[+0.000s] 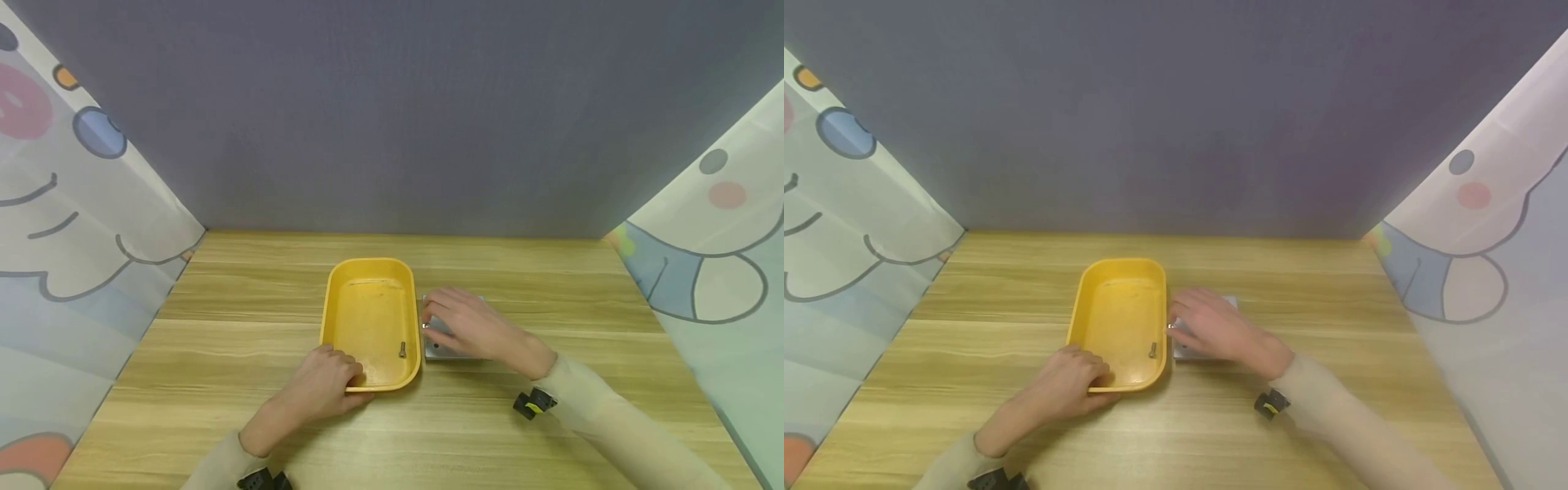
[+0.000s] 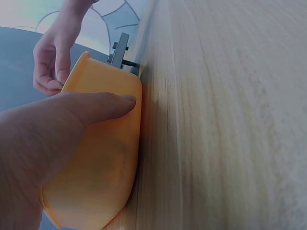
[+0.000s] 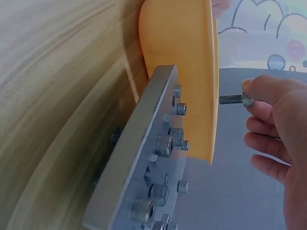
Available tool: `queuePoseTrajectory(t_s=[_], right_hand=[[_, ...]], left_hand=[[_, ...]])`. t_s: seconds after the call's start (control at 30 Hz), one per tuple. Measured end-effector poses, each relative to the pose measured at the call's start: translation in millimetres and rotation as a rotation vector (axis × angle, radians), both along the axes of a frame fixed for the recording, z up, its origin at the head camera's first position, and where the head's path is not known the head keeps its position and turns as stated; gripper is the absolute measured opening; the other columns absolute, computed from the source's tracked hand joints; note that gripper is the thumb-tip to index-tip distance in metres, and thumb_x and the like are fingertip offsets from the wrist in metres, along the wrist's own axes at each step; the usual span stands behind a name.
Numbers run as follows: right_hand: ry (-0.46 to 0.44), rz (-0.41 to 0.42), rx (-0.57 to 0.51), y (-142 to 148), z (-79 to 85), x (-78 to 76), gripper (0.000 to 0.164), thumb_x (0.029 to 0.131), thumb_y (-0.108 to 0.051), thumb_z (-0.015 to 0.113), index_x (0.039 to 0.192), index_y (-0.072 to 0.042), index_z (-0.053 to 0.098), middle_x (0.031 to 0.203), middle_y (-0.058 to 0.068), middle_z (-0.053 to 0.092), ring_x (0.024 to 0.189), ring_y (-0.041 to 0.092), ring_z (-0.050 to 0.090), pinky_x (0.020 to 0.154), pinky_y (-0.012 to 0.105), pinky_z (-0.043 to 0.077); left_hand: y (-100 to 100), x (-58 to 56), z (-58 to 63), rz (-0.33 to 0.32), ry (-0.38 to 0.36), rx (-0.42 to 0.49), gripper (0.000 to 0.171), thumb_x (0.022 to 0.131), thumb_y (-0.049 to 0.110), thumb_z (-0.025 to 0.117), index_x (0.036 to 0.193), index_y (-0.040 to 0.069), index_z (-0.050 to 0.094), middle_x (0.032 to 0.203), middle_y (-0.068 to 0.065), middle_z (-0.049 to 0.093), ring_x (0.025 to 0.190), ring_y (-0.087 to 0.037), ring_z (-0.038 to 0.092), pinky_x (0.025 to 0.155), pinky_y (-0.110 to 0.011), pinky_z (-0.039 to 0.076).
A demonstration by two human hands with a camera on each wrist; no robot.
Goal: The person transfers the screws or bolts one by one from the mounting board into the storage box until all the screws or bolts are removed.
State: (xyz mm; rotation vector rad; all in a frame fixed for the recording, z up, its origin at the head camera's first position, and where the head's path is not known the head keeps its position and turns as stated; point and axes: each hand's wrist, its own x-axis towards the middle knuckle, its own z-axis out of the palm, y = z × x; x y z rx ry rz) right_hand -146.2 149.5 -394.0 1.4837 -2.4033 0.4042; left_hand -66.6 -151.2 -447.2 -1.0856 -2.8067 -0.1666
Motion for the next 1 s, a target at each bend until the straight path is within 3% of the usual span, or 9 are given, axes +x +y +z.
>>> queuePoseTrajectory(t_s=[0.57, 1.0], right_hand=[[0.028, 0.038, 0.033, -15.6, 6.2, -5.4, 0.016, 0.095, -0.023, 0.074, 0.103, -0.009, 0.070, 0.110, 0.004, 0.067, 0.102, 0.018, 0.063, 0.096, 0.037, 0.053], [0.036, 0.044, 0.161, -28.3, 9.8, -16.1, 0.018, 0.099, -0.028, 0.070, 0.105, -0.011, 0.069, 0.106, 0.000, 0.067, 0.099, 0.015, 0.063, 0.097, 0.033, 0.052]], left_hand=[[1.2, 0.7, 4.2, 0.015, -0.028, -0.026, 0.046, 0.084, 0.057, 0.076, 0.063, 0.028, 0.047, 0.059, 0.019, 0.039, 0.054, 0.001, 0.032, 0.060, -0.024, 0.029], [0.6, 0.5, 3.3, 0.012, -0.020, -0.036, 0.047, 0.085, 0.058, 0.075, 0.063, 0.028, 0.046, 0.059, 0.020, 0.039, 0.054, 0.001, 0.032, 0.060, -0.023, 0.029]])
